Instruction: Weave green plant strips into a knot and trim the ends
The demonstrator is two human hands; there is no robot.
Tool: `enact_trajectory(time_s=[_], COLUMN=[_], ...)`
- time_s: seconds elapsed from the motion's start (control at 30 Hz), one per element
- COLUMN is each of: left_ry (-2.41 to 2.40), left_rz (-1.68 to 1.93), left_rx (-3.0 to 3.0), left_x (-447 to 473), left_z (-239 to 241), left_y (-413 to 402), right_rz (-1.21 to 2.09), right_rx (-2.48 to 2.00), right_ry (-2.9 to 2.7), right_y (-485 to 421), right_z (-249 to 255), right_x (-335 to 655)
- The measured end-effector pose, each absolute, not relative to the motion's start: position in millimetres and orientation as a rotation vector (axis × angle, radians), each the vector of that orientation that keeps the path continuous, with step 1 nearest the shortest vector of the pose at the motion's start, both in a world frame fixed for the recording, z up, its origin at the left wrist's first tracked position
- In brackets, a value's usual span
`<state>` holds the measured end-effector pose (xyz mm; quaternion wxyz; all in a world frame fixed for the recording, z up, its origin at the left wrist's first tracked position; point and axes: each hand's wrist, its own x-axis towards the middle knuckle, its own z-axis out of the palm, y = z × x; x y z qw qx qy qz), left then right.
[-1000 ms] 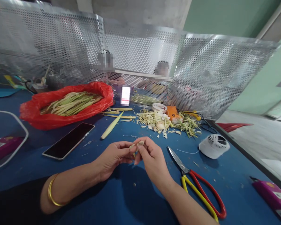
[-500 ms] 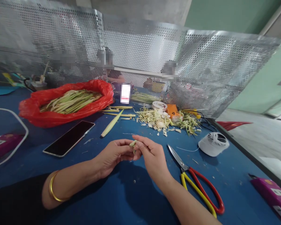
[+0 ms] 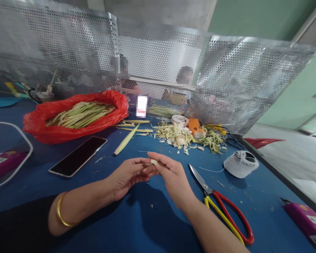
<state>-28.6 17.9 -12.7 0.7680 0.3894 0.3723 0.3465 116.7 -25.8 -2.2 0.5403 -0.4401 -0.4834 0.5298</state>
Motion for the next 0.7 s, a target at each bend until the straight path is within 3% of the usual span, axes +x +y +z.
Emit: enact_trajectory(time_s=[0.17, 0.7], left_ry=[0.789, 0.826], left_rz=[0.704, 0.744], left_rx=[0.897, 0.952], left_x=[-29, -27], left_z=[-12, -15], left_y=[16, 17], right_rz=[0.984, 0.569], right_rx=[-1.203, -1.165], right_ry=[-1.269, -1.609], right_y=[-25, -27], right_z=[0, -10], right_x=[115, 117])
